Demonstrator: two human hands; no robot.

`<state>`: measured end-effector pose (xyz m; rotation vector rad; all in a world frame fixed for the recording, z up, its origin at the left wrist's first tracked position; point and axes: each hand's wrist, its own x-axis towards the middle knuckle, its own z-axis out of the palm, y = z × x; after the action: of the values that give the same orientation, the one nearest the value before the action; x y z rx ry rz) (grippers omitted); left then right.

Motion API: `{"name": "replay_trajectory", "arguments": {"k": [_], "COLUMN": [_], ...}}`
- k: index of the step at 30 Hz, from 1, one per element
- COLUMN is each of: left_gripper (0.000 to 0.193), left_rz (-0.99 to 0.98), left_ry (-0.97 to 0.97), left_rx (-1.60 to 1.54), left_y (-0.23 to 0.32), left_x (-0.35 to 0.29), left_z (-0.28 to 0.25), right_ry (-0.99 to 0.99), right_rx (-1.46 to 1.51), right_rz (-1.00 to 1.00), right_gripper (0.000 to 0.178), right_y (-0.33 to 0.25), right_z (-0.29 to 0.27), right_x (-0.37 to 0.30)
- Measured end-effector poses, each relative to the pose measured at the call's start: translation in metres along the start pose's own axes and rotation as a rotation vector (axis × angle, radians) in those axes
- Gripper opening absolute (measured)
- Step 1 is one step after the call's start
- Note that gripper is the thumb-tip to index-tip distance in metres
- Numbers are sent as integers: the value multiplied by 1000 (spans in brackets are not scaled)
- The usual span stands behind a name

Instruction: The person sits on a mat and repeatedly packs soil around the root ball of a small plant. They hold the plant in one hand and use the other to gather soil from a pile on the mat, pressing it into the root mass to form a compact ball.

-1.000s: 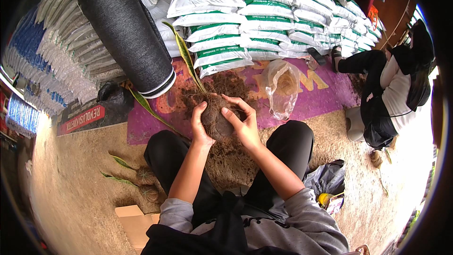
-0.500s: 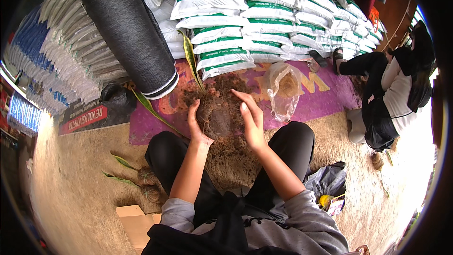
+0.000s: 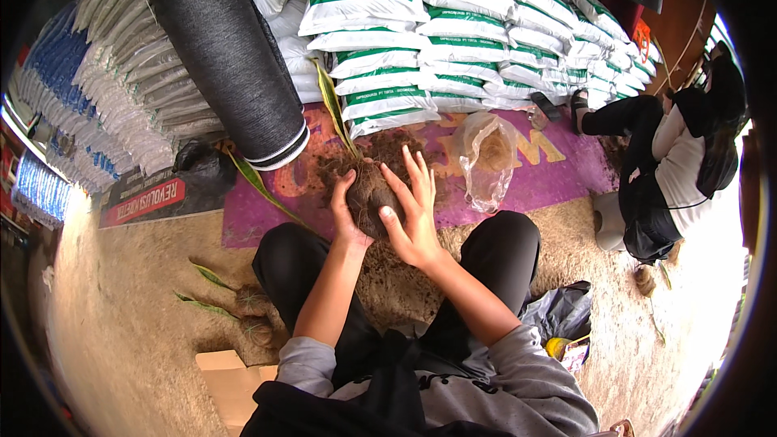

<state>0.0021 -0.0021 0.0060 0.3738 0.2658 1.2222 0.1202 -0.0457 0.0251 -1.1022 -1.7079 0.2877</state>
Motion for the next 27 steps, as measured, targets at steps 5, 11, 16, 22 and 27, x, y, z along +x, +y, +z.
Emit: {"name": "replay_trajectory", "arguments": {"k": [5,11,16,22,27], "left_gripper": [40,39,34,35,37], "left_rz": [-47,-51,30,44,-3], "left_ry": [27,92,78,90,113], "left_rx": [-53,-65,19,-5,-40], "left_y": [0,0,-2,-1,-3], "left_x": [1,2,3,1,3], "left_z": [0,5,4,4,2], "right_ry": [-49,-49,-95,-135,-113], "right_rx": [-182,450,604,711,800], "right_rz": [-99,72,279,268,323], "right_gripper": [57,48,63,63,63], "right_y": [-2,11,14,20,20], "right_z": [-4,-6,-2,10,16], "right_x": [1,7,4,-1,-2]}}
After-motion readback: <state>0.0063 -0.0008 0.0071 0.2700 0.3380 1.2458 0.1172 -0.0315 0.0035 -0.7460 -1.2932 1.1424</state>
